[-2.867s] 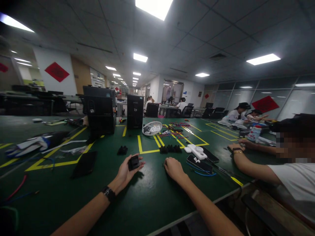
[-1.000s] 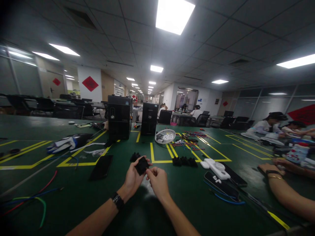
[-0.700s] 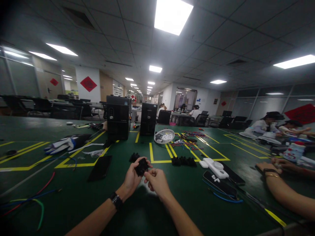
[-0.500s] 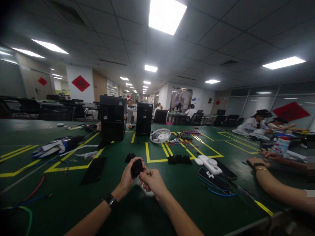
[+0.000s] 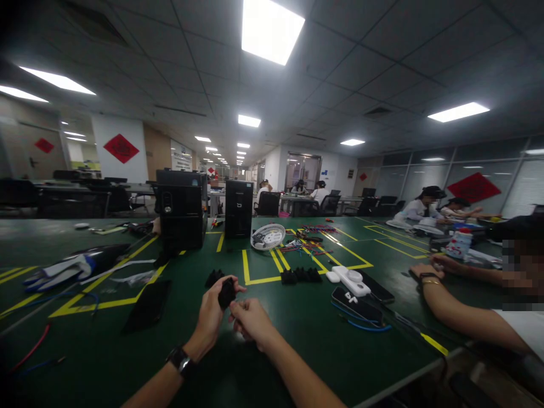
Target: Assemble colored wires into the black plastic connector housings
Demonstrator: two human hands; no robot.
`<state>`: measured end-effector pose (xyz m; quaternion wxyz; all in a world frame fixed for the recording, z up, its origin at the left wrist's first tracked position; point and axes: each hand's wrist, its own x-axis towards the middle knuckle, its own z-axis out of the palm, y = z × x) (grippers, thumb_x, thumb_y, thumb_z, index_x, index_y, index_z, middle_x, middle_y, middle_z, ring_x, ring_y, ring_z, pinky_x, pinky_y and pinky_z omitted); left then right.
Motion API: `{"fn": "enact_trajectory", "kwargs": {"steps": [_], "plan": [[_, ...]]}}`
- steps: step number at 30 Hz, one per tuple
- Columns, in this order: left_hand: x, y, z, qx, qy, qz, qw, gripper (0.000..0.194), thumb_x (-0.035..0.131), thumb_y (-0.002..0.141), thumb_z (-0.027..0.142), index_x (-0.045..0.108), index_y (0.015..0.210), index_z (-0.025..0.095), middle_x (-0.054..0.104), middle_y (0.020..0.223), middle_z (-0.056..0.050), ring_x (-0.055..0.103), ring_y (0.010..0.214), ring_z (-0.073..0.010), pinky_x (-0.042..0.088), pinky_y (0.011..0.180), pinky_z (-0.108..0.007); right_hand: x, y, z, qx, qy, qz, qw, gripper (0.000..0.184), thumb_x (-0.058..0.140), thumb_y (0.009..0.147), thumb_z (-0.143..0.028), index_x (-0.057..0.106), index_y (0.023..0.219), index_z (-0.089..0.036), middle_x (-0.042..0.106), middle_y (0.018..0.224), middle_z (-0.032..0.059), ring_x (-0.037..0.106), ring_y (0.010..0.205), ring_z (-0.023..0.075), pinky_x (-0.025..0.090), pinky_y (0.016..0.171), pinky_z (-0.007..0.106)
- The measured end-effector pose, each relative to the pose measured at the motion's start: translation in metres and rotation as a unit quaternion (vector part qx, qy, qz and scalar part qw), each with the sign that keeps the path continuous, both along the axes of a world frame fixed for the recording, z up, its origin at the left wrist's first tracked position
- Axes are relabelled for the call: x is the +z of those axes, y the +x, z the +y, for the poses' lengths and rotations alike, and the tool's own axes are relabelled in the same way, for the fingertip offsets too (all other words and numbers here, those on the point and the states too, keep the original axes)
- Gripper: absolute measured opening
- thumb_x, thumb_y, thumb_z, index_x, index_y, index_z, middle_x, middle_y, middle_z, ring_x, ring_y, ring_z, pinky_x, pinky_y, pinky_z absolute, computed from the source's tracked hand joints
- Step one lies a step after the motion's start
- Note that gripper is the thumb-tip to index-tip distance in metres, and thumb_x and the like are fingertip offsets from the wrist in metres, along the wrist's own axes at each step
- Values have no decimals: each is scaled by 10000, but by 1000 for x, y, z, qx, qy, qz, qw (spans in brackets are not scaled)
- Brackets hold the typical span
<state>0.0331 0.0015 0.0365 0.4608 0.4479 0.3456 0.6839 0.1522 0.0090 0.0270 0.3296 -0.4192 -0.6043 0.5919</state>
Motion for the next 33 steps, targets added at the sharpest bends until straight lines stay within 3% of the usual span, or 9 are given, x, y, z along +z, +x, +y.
{"fn": "enact_trajectory", "kwargs": {"steps": [3, 6, 11, 15, 18, 24, 29, 33], "plan": [[-2, -3, 3, -23, 8, -21, 999, 384, 437, 838, 441, 603, 1020, 146, 667, 851, -71, 630, 732, -182, 484, 632, -269, 1, 0, -1, 9, 17, -23, 1000, 543, 438, 825, -641, 560, 665, -136, 410, 412, -68, 276, 294, 34, 176, 315, 176], [-3, -5, 8, -53, 9, -45, 998, 344, 467, 825, 419, 617, 969, 145, 656, 798, -52, 628, 728, -179, 485, 688, -283, 4, -1, 0, 20, 8, -19, 1000, 480, 468, 838, -583, 525, 630, -154, 367, 375, -83, 229, 276, 36, 142, 319, 187], [0, -1, 7, -70, -23, -156, 985, 293, 509, 788, 399, 627, 883, 148, 614, 730, -18, 621, 715, -170, 478, 721, -286, 1, -6, 0, 0, 19, -36, 999, 514, 431, 846, -599, 435, 547, -180, 325, 355, -82, 225, 290, 44, 131, 349, 195], [0, -3, 7, -81, -20, -123, 989, 308, 510, 792, 396, 637, 904, 138, 620, 738, -24, 617, 701, -165, 476, 721, -288, -3, -9, -2, -14, 80, -76, 994, 577, 379, 857, -622, 426, 497, -174, 313, 350, -69, 255, 322, 47, 161, 391, 203], [-2, -7, 12, -57, -3, -92, 994, 286, 508, 802, 377, 630, 892, 135, 620, 727, -25, 606, 659, -157, 470, 658, -272, -4, -10, -1, -12, 83, -78, 993, 527, 402, 860, -581, 455, 529, -175, 313, 356, -74, 269, 333, 57, 183, 403, 207], [3, -8, 21, -11, -27, -219, 975, 202, 527, 739, 307, 602, 776, 123, 576, 616, -8, 572, 550, -135, 450, 564, -250, -6, -17, 0, -18, 165, -66, 984, 442, 401, 886, -475, 466, 573, -170, 371, 430, -61, 333, 404, 70, 242, 447, 202], [5, -18, 24, 44, -41, -210, 976, 182, 503, 726, 246, 615, 787, 116, 595, 614, -15, 585, 553, -131, 460, 563, -236, 10, -25, -5, -20, 182, -90, 979, 394, 384, 902, -390, 485, 590, -170, 351, 426, -62, 343, 428, 82, 241, 462, 206], [11, -37, 30, 25, -85, -309, 947, 199, 426, 719, 202, 598, 778, 120, 610, 637, -44, 601, 570, -152, 485, 567, -266, 7, -23, -8, -49, 232, -135, 962, 398, 398, 898, -350, 510, 563, -165, 402, 442, -46, 398, 465, 91, 275, 508, 211]]}}
